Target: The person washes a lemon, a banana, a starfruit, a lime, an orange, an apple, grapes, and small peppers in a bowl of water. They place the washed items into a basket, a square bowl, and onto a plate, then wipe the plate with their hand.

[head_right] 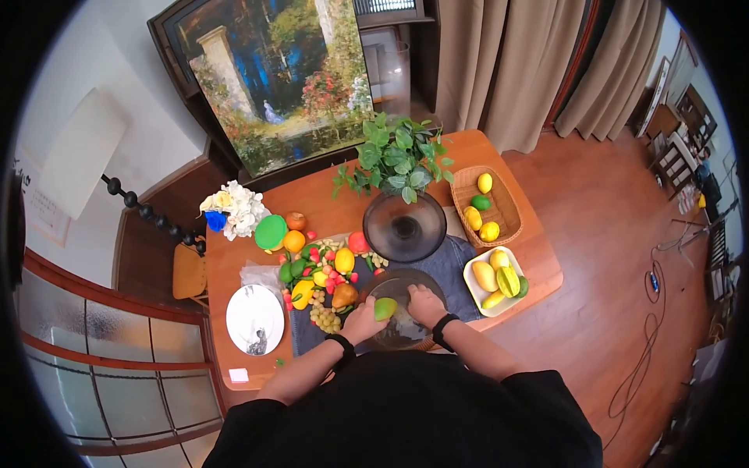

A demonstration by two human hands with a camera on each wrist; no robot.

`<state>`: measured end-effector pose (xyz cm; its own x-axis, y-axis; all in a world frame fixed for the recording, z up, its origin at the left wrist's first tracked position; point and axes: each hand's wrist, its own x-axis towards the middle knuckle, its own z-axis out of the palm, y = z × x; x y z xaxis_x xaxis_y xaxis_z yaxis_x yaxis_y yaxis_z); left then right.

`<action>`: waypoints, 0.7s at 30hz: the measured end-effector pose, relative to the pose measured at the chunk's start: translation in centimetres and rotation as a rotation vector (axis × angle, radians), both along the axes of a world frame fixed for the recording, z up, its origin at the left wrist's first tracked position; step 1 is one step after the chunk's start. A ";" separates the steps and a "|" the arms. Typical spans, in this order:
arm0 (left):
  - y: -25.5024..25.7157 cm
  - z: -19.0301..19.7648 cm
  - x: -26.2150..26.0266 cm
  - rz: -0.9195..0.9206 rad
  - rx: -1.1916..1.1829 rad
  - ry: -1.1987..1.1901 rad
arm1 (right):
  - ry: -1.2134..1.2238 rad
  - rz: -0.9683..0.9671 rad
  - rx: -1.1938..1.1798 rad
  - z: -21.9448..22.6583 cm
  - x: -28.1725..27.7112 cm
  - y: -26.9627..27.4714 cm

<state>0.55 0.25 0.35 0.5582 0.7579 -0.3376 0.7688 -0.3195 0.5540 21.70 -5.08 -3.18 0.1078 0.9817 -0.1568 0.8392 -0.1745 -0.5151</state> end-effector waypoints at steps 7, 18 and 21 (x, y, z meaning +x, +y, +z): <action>0.0 -4.6 -0.7 0.031 -0.024 -0.121 | 0.344 0.058 -0.395 -5.5 1.2 1.8; 2.1 -2.2 -0.4 0.204 -1.094 -0.388 | 0.177 0.419 0.266 4.7 -1.1 -0.9; 2.9 -1.4 -0.6 0.213 -1.352 -0.419 | 0.224 0.371 0.112 5.3 -1.5 -0.9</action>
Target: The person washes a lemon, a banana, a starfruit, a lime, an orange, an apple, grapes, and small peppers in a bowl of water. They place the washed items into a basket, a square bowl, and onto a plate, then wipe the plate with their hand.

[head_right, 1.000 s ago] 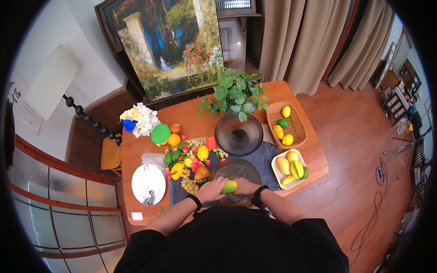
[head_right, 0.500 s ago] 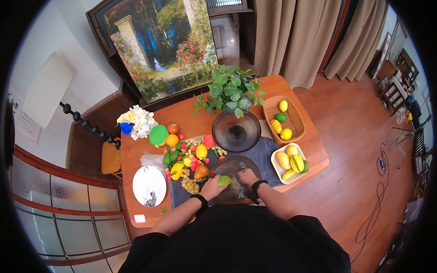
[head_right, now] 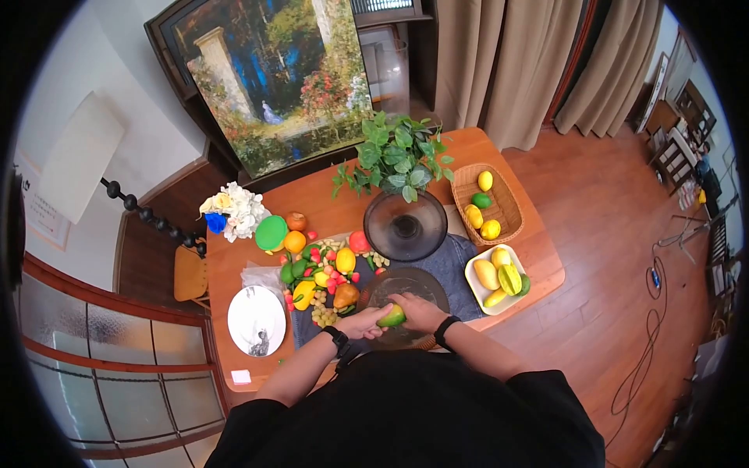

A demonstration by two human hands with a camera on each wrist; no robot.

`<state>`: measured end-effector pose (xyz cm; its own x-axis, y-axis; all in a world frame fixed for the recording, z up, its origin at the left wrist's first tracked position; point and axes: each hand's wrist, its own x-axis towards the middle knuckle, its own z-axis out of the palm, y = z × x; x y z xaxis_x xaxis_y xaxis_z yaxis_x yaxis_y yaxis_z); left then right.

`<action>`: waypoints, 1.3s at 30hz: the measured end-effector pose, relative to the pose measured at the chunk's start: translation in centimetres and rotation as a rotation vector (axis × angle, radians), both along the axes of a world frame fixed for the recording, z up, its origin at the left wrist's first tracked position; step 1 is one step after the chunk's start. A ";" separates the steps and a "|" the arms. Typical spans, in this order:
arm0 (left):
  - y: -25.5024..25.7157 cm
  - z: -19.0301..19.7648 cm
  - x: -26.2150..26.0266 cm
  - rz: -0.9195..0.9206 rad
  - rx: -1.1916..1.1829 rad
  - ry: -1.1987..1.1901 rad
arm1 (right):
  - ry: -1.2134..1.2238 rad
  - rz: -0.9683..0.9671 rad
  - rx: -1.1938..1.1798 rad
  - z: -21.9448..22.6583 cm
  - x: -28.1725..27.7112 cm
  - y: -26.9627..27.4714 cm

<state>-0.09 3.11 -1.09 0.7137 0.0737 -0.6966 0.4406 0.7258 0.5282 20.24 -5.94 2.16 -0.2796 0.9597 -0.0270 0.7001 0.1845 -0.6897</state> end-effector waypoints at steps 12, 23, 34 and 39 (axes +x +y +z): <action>-1.8 1.6 1.2 -0.471 1.667 0.076 | -0.195 0.016 -0.183 1.8 -1.5 1.2; -3.3 2.9 1.5 -0.442 2.102 -0.050 | 0.216 0.254 -1.125 0.0 2.5 3.4; -1.3 3.2 1.6 -0.444 1.057 0.143 | -0.236 -0.011 -0.181 -1.2 -1.1 -0.9; 0.2 3.2 1.1 -0.296 0.263 0.053 | -0.221 0.110 0.236 -0.3 -0.2 -1.0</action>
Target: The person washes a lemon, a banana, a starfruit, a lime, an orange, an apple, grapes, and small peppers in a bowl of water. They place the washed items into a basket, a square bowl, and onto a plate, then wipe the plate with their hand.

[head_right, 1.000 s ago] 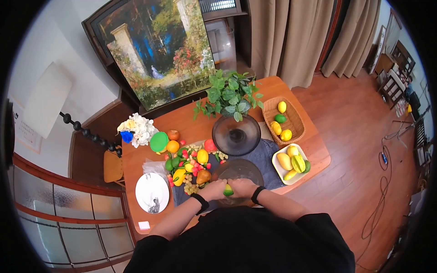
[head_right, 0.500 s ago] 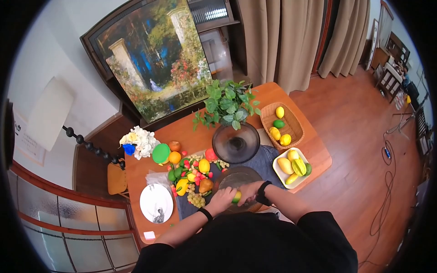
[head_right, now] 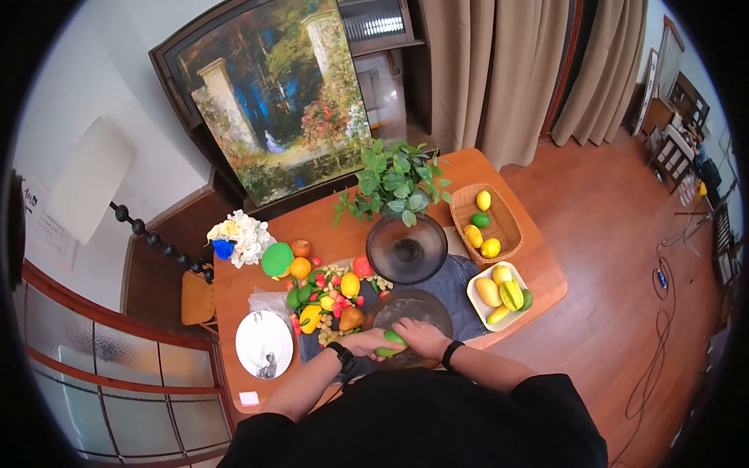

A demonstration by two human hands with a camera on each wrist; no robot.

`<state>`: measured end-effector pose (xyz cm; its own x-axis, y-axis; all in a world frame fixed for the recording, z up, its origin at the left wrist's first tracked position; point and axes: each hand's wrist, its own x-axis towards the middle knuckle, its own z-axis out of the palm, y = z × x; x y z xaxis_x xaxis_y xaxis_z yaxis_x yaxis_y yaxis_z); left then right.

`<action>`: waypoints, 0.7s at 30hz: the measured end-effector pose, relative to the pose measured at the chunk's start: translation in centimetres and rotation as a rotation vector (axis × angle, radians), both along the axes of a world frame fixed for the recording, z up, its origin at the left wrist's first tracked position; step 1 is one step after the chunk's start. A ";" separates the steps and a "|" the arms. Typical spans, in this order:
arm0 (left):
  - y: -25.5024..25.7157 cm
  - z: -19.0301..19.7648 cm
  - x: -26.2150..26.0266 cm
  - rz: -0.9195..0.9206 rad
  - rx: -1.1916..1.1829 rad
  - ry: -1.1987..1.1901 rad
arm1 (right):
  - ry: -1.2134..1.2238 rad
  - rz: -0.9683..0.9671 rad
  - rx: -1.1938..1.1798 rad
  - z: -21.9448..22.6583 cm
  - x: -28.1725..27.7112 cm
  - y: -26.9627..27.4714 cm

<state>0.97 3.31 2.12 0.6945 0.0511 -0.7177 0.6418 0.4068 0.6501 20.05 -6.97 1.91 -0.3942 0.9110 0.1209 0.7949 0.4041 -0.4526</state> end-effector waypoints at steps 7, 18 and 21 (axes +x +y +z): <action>-0.2 -0.7 1.1 -0.217 0.268 0.103 | 0.123 -0.010 -0.553 4.0 0.5 0.7; -2.6 -0.2 1.1 -0.265 0.963 0.099 | 0.202 -0.079 -0.647 -2.9 0.9 1.7; -2.4 -2.4 0.2 -0.133 0.929 0.205 | 0.138 -0.318 -0.580 -6.7 1.9 2.0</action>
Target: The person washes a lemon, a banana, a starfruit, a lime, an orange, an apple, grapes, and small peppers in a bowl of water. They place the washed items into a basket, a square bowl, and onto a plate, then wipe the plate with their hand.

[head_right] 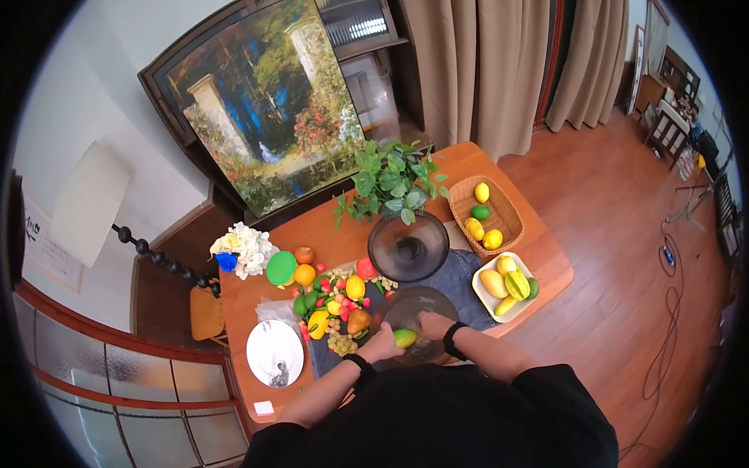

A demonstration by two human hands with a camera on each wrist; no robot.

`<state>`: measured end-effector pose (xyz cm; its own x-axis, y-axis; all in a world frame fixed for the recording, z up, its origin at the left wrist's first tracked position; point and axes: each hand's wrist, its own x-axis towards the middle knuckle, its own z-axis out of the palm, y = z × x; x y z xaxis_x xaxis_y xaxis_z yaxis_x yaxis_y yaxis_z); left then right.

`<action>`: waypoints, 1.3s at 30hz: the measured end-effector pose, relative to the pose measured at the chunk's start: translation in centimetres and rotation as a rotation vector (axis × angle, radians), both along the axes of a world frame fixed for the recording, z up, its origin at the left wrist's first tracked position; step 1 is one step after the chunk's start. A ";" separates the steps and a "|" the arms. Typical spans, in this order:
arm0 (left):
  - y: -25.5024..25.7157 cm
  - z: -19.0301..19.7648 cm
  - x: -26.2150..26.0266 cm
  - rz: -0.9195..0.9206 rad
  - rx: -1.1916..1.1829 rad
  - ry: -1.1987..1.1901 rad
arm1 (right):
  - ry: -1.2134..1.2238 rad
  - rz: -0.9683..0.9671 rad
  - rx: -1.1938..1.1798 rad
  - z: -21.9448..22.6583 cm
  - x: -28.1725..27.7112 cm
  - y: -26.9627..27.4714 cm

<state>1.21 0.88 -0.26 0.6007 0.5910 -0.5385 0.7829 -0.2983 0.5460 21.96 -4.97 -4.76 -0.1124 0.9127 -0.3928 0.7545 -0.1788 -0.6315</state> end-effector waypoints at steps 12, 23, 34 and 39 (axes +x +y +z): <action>0.3 -3.5 -0.3 0.034 -0.064 -0.178 | 1.092 -0.479 -0.558 3.2 -0.1 2.2; 2.6 0.1 -0.8 0.092 -0.800 -0.408 | 0.204 0.273 0.078 9.1 -0.9 0.1; 2.6 0.8 -1.3 0.088 -0.666 -0.067 | -0.144 0.248 0.450 8.3 -2.5 -1.7; -0.3 0.3 -0.4 -0.028 0.301 -0.002 | -0.082 0.158 0.253 8.9 -2.4 -1.2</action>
